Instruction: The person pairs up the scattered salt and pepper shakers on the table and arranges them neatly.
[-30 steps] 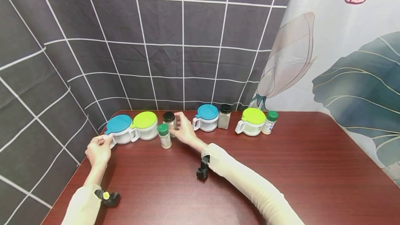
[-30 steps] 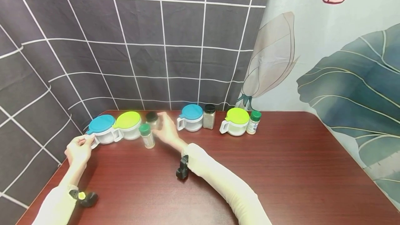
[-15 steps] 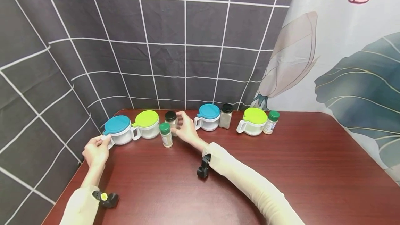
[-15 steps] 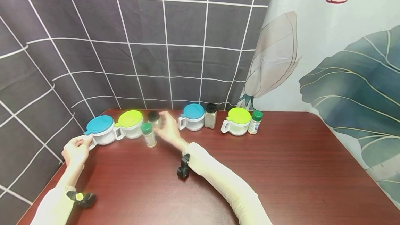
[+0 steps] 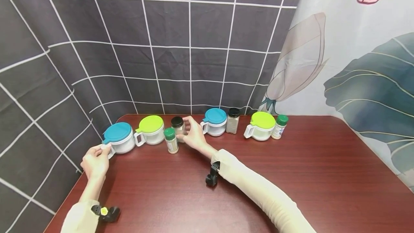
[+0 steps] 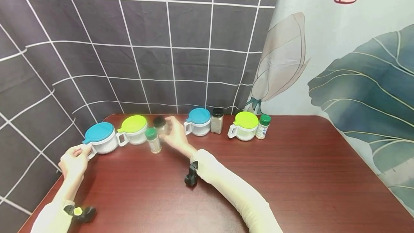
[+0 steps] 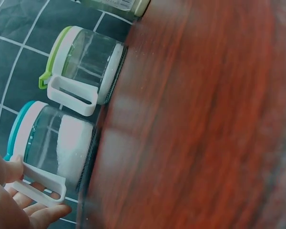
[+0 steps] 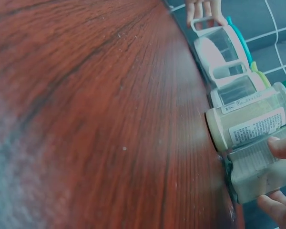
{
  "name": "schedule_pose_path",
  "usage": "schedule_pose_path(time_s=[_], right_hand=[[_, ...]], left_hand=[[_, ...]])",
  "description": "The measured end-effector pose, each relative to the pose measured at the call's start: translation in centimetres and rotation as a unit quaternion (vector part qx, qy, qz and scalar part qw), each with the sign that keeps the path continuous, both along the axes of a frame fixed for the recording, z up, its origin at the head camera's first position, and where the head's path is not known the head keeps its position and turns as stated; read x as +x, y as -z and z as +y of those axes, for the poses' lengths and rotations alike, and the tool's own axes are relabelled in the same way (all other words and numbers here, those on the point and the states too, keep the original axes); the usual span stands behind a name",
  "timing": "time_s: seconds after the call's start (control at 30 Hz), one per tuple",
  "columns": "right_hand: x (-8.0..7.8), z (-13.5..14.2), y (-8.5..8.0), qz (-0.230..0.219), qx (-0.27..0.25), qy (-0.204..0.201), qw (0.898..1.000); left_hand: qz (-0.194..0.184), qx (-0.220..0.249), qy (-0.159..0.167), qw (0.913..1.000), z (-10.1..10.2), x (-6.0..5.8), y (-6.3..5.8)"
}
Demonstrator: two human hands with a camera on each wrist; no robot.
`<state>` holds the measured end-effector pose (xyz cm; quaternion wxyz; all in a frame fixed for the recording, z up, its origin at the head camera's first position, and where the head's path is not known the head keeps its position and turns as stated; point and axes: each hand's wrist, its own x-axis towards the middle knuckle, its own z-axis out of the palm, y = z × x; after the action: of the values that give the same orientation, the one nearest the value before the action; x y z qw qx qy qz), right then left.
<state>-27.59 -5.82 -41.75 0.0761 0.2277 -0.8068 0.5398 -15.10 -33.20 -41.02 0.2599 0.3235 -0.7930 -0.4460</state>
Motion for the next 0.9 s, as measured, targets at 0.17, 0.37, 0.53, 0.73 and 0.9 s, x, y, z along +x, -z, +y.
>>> schedule_pose_path(time_s=[0.17,0.37,0.53,0.73,0.9], right_hand=[[0.3,0.4,-0.3,-0.007,0.002,0.004,1.0],[0.6,0.9,-0.4,0.004,0.012,0.01,1.0],[0.9,1.3,-0.6,0.019,0.009,0.008,1.0],[1.3,1.7,-1.0,0.034,-0.002,0.002,0.999],[1.5,1.9,-1.2,0.035,-0.001,0.002,0.999]], left_hand=[[0.006,-0.015,-0.002,0.9999,0.1,0.4,-0.3],[0.016,-0.019,0.002,0.9997,0.2,1.0,-0.8],[0.018,-0.019,-0.002,0.9997,0.3,1.4,-1.4],[0.044,-0.018,0.014,0.9988,0.5,1.8,-2.1],[0.048,-0.005,0.019,0.9986,0.4,2.0,-2.5]])
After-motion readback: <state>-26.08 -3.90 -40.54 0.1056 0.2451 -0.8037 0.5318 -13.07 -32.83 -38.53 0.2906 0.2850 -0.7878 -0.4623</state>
